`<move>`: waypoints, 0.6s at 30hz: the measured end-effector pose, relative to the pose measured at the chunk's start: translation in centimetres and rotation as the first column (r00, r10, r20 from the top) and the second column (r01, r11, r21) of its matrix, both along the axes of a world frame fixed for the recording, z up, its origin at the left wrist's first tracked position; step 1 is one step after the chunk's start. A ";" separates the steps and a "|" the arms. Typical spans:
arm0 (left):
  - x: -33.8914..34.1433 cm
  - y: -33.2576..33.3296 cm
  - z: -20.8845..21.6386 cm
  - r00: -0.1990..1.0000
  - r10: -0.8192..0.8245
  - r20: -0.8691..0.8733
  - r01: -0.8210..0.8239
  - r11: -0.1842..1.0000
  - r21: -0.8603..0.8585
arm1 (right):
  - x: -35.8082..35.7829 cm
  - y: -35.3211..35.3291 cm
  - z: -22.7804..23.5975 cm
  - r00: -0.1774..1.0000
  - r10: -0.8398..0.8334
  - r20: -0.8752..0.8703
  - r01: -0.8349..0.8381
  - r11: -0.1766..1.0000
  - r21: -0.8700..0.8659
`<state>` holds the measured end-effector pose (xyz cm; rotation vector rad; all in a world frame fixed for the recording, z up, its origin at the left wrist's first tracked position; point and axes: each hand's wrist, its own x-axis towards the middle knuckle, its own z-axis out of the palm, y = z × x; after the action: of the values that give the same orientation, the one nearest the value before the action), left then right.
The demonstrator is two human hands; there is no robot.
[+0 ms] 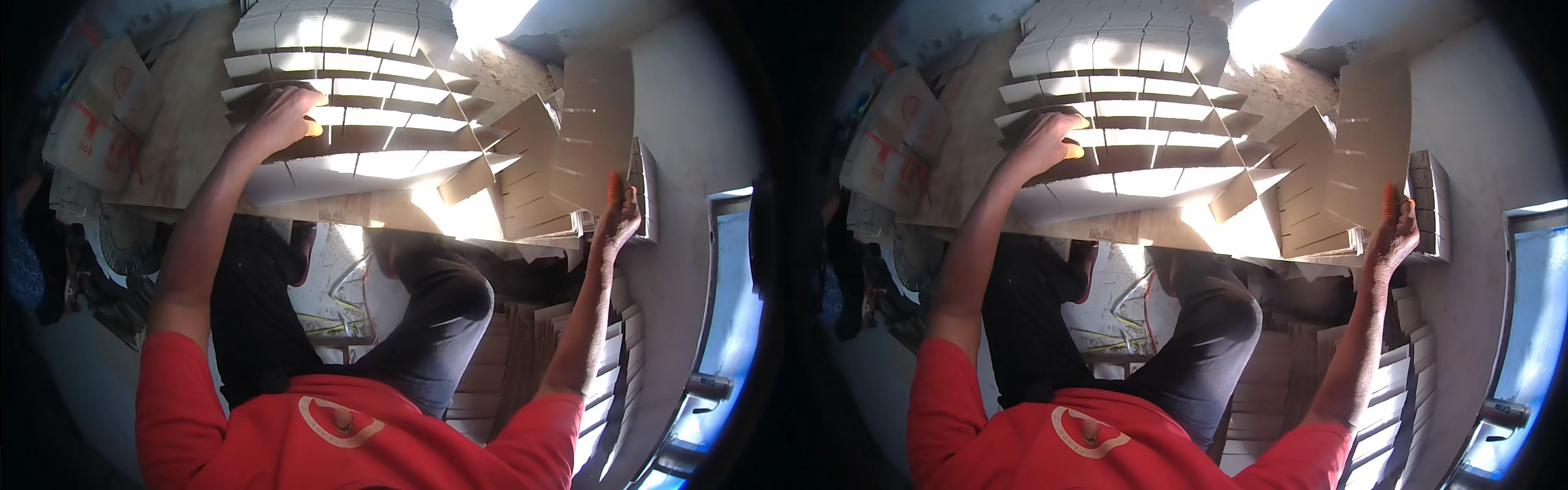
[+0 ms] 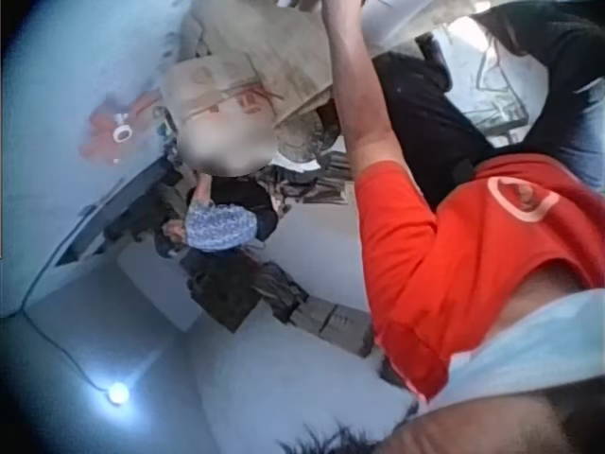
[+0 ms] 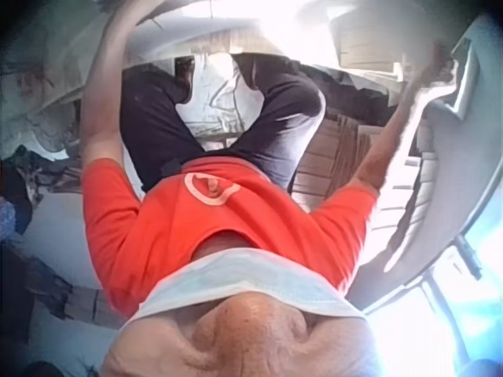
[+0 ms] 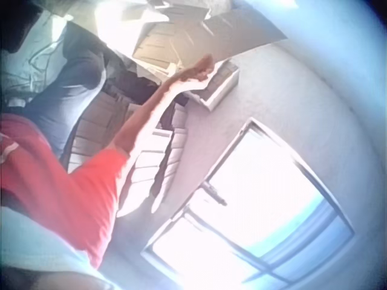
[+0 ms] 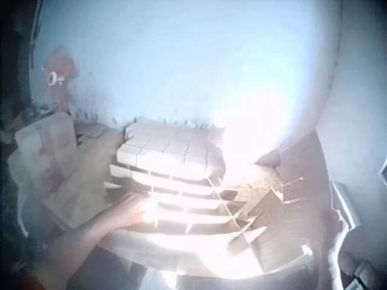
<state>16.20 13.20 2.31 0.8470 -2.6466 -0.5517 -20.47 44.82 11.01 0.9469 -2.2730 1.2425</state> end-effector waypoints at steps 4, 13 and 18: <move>0.0 3.8 2.0 0.992 0.052 -0.112 -0.057 0.998 -0.041 | 4.2 -3.0 3.6 0.962 0.274 0.016 -0.273 0.960 -0.056; -0.6 7.9 0.6 0.992 -0.068 -0.107 0.063 0.997 -0.051 | 10.2 -8.4 3.7 0.813 0.511 0.279 -0.522 0.852 -0.040; -1.0 7.8 -1.4 0.984 -0.095 -0.149 0.094 0.995 -0.019 | 11.1 -9.4 2.8 0.786 0.530 0.319 -0.565 0.825 0.019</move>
<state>15.21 20.96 0.92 0.6520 -2.5601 -0.5981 -9.35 35.43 13.82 1.6563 -2.3992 1.5935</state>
